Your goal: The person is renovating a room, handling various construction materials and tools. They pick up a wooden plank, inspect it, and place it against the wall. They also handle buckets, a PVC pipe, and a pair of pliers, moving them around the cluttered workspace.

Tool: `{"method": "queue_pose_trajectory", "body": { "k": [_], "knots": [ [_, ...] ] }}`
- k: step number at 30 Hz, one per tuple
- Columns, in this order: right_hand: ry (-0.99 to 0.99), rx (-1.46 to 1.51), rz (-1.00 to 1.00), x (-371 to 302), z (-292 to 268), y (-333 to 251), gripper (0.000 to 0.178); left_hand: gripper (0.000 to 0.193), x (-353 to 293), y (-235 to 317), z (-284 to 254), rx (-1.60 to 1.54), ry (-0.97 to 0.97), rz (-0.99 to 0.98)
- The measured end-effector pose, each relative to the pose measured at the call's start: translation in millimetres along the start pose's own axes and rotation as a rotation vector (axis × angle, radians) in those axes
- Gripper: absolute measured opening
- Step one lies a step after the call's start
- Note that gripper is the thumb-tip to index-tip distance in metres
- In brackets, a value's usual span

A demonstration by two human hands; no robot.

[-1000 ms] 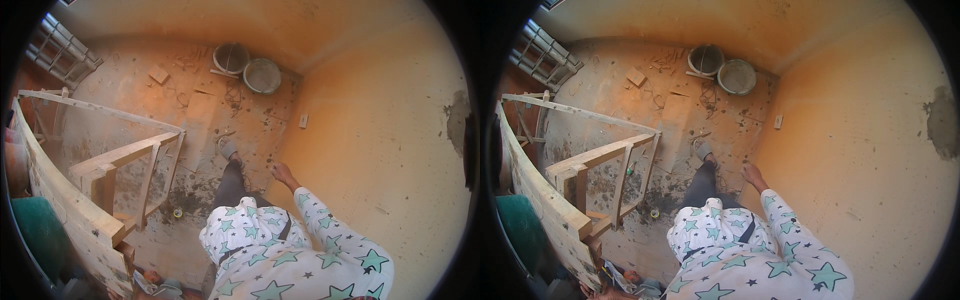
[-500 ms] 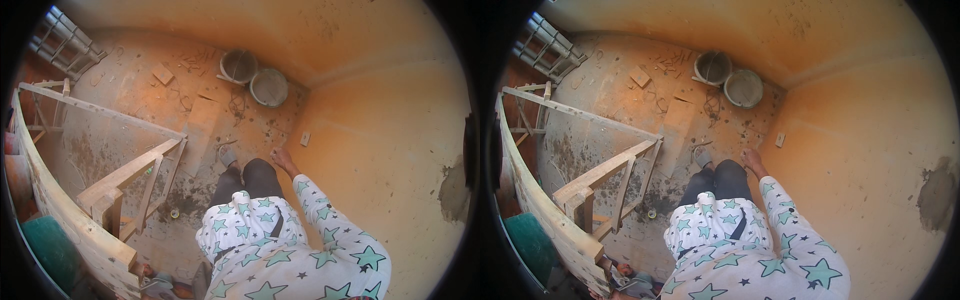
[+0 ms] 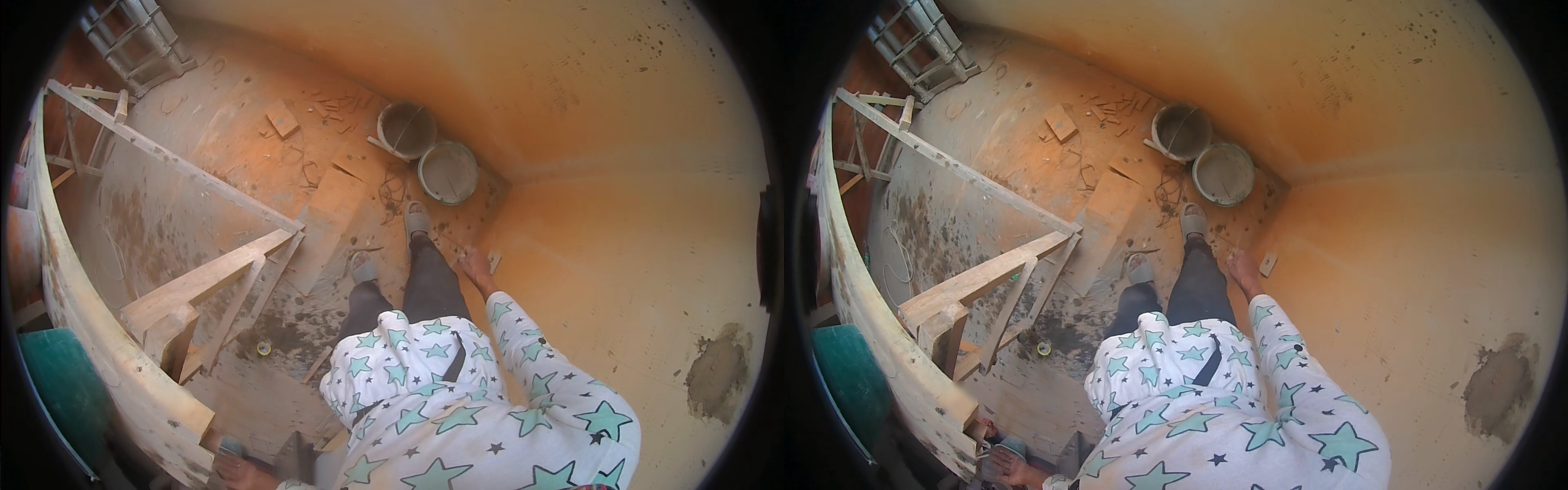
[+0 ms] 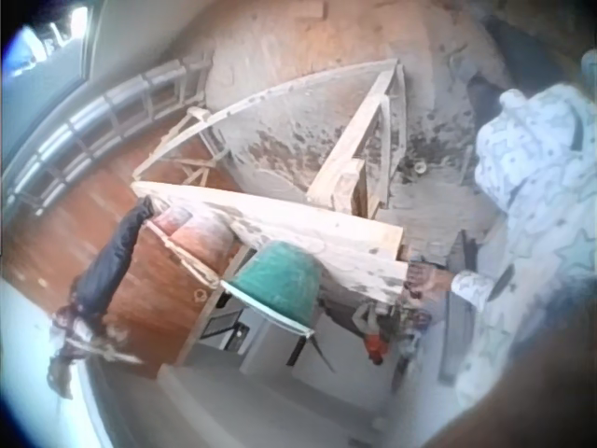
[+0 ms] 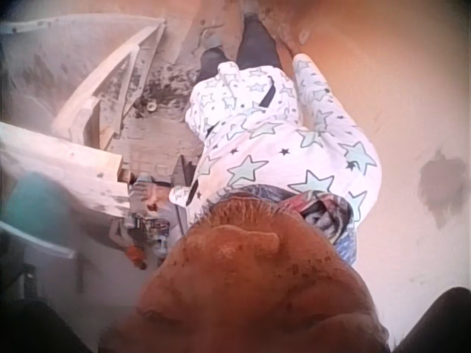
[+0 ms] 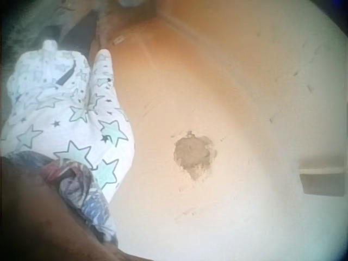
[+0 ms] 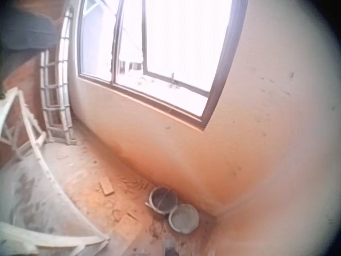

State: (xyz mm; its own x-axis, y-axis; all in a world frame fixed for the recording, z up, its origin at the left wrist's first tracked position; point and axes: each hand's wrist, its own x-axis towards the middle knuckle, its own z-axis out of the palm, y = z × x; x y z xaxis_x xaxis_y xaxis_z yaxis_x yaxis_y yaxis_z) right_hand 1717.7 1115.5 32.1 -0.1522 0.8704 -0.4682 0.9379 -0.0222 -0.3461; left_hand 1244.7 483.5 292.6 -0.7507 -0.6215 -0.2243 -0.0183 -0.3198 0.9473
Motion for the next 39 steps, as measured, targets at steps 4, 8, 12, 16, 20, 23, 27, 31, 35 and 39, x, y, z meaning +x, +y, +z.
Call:
{"method": "queue_pose_trajectory", "body": {
  "k": [4,8,12,16,20,23,27,31,35,39],
  "knots": [
    [-0.047,-0.142,-0.064,46,-31,9,0.024,0.064,-68,-88,-60,0.283,0.159,-0.532],
    [-0.156,-0.207,-0.182,89,-29,-20,0.022,0.054,-131,-139,-98,0.788,-0.088,-0.757],
    [-0.108,0.152,-0.192,159,-36,39,0.022,0.041,-229,-202,-53,1.081,-0.409,-0.862],
    [-0.254,-0.06,-0.34,173,-75,-42,0.029,0.04,-293,-193,22,1.207,-0.569,-0.705],
    [-0.243,0.002,-0.432,229,-88,-48,0.028,0.042,-363,-197,92,1.226,-0.648,-0.586],
    [-0.392,0.349,-0.075,271,-81,-67,0.026,0.04,-387,-212,106,1.222,-0.733,-0.55],
    [-0.477,0.616,0.142,298,-73,-104,0.033,0.038,-400,-238,120,1.253,-0.848,-0.488],
    [-0.399,0.811,0.198,320,-54,-120,0.034,0.036,-415,-284,153,1.32,-0.997,-0.427],
    [-0.364,0.895,0.285,344,-30,-124,0.039,0.038,-428,-332,184,1.433,-1.381,-0.118],
    [-0.342,0.927,0.31,358,-5,-130,0.048,0.043,-441,-375,187,1.448,-1.504,0.022]
  ]
}}
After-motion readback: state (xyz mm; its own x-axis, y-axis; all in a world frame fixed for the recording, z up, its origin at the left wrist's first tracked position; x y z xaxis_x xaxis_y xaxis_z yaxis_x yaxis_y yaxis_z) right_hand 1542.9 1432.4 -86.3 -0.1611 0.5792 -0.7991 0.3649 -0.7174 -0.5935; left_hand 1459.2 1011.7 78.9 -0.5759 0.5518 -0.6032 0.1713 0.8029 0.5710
